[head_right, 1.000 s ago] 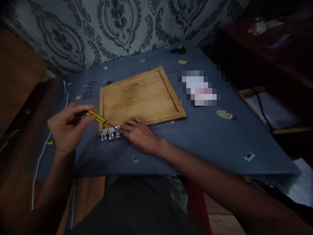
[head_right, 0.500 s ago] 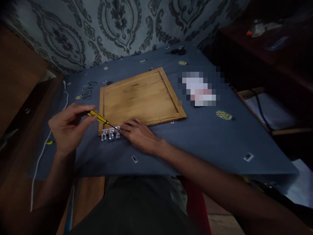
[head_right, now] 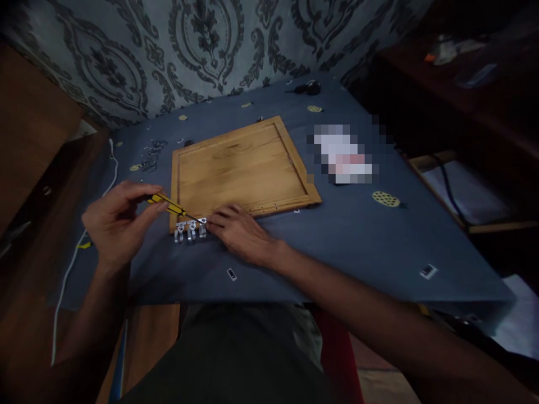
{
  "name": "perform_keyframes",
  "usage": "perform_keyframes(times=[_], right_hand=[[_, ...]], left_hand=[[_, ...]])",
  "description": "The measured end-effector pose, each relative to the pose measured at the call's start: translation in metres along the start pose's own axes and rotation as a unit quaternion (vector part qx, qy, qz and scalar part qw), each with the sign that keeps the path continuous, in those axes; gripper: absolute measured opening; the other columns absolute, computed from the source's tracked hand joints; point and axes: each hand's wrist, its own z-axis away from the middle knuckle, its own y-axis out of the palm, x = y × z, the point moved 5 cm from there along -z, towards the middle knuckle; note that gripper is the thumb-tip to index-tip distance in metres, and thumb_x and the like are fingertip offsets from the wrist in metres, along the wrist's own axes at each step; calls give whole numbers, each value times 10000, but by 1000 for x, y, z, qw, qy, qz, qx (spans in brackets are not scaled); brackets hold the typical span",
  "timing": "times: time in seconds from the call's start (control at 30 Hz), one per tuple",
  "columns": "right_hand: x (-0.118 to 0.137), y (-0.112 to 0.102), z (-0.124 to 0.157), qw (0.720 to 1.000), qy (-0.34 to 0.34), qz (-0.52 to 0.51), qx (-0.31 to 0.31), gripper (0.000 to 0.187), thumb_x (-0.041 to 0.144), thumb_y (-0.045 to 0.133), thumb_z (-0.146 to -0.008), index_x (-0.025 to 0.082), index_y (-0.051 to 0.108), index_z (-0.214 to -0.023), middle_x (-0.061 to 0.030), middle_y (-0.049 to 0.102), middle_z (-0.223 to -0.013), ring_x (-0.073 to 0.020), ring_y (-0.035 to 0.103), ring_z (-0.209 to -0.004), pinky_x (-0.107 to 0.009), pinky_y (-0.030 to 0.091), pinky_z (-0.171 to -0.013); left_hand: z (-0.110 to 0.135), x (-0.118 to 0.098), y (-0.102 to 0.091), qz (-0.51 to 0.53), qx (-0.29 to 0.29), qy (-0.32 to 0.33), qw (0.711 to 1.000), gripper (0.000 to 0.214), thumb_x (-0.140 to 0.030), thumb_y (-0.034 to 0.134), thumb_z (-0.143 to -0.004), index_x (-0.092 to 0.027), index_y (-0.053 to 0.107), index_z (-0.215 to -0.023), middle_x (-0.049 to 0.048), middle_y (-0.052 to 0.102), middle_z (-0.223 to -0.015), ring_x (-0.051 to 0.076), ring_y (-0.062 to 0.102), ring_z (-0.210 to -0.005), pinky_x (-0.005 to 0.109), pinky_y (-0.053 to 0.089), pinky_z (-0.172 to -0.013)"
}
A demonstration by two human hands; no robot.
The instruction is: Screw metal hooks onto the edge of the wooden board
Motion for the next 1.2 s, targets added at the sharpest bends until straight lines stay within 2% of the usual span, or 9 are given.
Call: perform_keyframes(times=[0.2,0.3,0.53,0.77,0.87,1.03,1.2], right_hand=[[1,-1,-1,1000,1,0,1,337,45,575,-939,155,717,-1224,-110,772,-1215,-274,625,-1162,-452,475,-971],[0,-1,-1,1000,2,0,-1,323,53,586,-944,154,717,-1223,-112,770,-1219,-274,626,-1173,-449,471,-978],[0,-1,0,1000,2,0,0,340,37,583,-924,159,719,-1211,-106,772,-1211,-274,628,-1147,-458,483,-962],[0,0,0,1000,-5,-3,-9,310,67,592,-943,152,717,-1213,-110,774,-1207,-276,631,-1146,-454,485,-959],[-1,0,1,1000,-4,-9,-4,328,66,594,-939,161,713,-1230,-106,770,-1219,-274,628,-1156,-454,481,-967],[0,0,1,1000,-2,-18,-2,334,65,589,-941,154,713,-1238,-116,764,-1220,-277,623,-1166,-458,471,-980],[0,-1,0,1000,4,-14,-3,321,66,564,-959,166,718,-1223,-102,767,-1226,-268,623,-1160,-445,469,-984]], left_hand=[[-7,-5,-2,3,69,12,998,191,-152,754,-924,-266,756,-1077,-9,804,-985,145,762,-891,269,609,-814],[-5,-3,-2,6,77,-3,997,204,-150,746,-930,-267,753,-1097,3,804,-1012,154,766,-922,278,610,-832],[0,-8,-3,-33,0,28,999,162,-161,801,-884,-249,749,-1009,-9,757,-914,139,708,-856,273,580,-770],[1,8,-7,17,30,-45,998,166,-217,814,-884,-269,777,-1038,-7,789,-947,139,725,-804,268,562,-720],[3,12,-6,29,33,-67,997,153,-248,803,-898,-267,774,-1047,3,783,-944,151,729,-818,289,585,-745],[5,4,-4,-5,6,-42,999,163,-216,803,-886,-269,771,-1037,-10,751,-942,128,705,-853,240,598,-721],[9,11,-5,-2,-31,-85,996,196,-280,849,-850,-261,778,-1032,-15,766,-921,124,728,-791,244,636,-720]])
